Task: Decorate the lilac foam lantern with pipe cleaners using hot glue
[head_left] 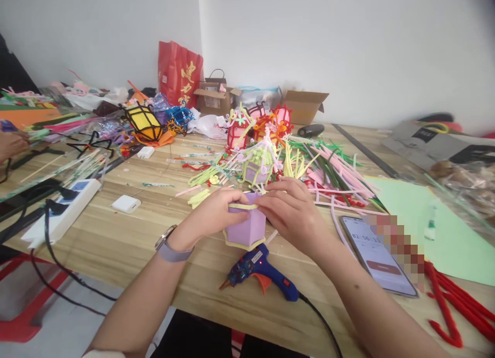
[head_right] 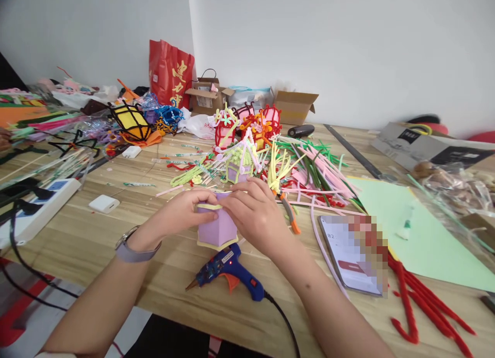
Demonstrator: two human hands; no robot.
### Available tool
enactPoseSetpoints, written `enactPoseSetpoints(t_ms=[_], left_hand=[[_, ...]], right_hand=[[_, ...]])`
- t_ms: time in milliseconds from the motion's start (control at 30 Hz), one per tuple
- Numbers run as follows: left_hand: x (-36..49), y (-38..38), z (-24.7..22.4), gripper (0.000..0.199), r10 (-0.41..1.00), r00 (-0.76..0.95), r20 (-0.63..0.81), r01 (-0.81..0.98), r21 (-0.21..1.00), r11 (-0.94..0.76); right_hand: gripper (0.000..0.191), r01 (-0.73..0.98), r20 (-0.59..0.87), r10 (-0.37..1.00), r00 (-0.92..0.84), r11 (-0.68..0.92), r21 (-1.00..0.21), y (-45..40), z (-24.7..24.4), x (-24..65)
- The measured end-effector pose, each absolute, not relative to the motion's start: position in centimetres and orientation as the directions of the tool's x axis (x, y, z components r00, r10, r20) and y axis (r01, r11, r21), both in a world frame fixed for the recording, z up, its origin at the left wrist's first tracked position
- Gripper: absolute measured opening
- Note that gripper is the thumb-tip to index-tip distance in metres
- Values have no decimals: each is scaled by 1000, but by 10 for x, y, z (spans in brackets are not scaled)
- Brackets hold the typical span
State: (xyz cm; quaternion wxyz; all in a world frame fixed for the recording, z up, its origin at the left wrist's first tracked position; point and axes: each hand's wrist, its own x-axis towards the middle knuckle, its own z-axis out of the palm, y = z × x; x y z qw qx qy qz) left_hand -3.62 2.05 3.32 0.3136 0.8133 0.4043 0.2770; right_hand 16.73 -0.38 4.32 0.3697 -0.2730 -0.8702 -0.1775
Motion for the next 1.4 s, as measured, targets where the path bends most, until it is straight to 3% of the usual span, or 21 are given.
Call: enactPoseSetpoints(t_ms=[433,1400], left_hand=[[-39,18,37,12,852,494,173,400,825,-399],[-41,15,45,13,779,558,287,370,755,-542]], right_hand=[[18,643,712,368,-598,751,152,-10,38,166],[16,650,715,386,-583,749,126,-12,39,161]])
